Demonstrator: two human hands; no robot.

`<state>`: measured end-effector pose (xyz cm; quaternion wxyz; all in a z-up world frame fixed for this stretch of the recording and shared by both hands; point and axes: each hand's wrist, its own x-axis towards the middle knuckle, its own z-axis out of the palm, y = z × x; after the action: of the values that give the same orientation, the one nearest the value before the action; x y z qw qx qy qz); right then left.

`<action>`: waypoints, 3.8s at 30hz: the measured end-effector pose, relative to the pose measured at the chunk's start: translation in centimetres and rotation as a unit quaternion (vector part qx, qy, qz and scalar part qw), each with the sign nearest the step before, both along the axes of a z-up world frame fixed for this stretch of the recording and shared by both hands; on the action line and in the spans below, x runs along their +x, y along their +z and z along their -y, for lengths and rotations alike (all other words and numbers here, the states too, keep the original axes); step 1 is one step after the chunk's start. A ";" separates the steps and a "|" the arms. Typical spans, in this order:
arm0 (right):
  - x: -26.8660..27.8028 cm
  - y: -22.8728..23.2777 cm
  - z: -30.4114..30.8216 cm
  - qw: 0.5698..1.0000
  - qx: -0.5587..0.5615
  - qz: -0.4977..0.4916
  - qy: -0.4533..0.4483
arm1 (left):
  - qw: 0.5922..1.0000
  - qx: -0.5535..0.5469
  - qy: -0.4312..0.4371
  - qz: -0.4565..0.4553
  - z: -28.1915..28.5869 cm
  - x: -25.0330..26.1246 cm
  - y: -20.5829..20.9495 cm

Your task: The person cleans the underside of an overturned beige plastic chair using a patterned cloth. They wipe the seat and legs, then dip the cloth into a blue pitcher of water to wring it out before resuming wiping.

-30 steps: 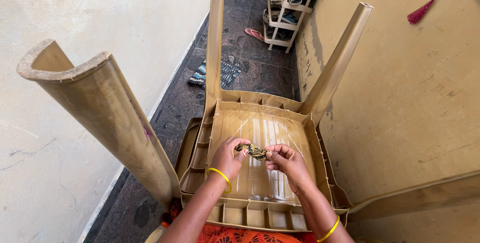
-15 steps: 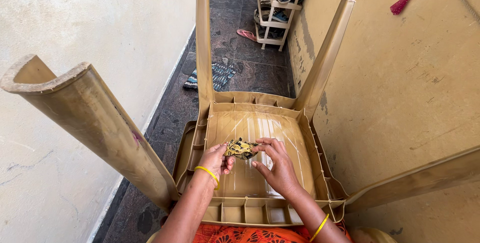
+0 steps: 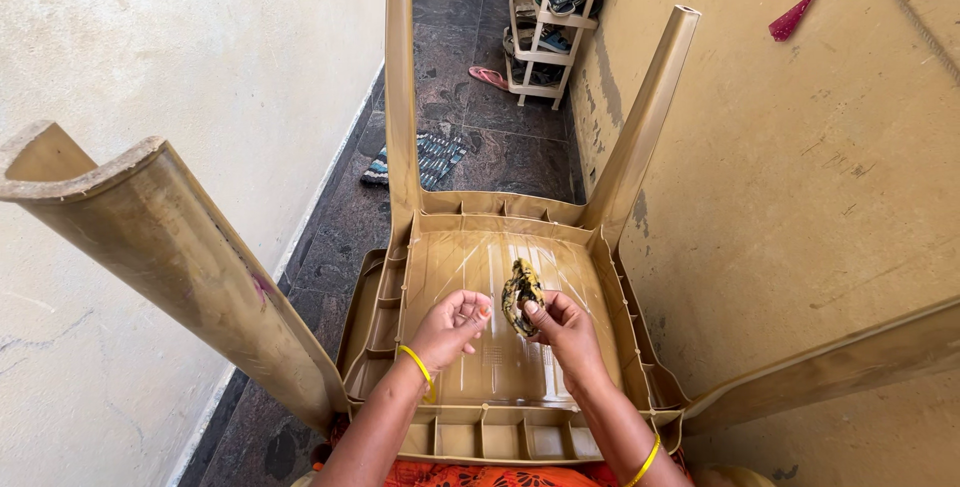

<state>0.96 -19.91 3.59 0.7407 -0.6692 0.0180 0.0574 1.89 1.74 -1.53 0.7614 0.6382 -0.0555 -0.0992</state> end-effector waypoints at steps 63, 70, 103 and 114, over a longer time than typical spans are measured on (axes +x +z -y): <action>-0.1 -1.8 -0.6 0.953 -0.250 0.146 0.089 | 0.959 -0.280 0.012 -0.042 -3.6 -1.7 5.7; 1.4 2.8 5.0 0.952 -0.292 0.070 -0.057 | 0.962 -0.257 0.090 -0.021 -4.8 -1.1 6.1; 7.9 -1.9 -4.2 0.787 -0.589 0.141 0.118 | 0.904 0.361 0.216 0.071 -6.4 2.3 1.6; 2.7 3.0 -8.8 0.611 -0.467 0.431 0.473 | 0.885 0.411 0.199 0.092 -6.5 2.2 2.6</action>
<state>3.66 -11.14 6.58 0.1206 -0.7874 -0.5980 0.0885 4.10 8.28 1.08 0.4265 0.8977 0.0488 0.0992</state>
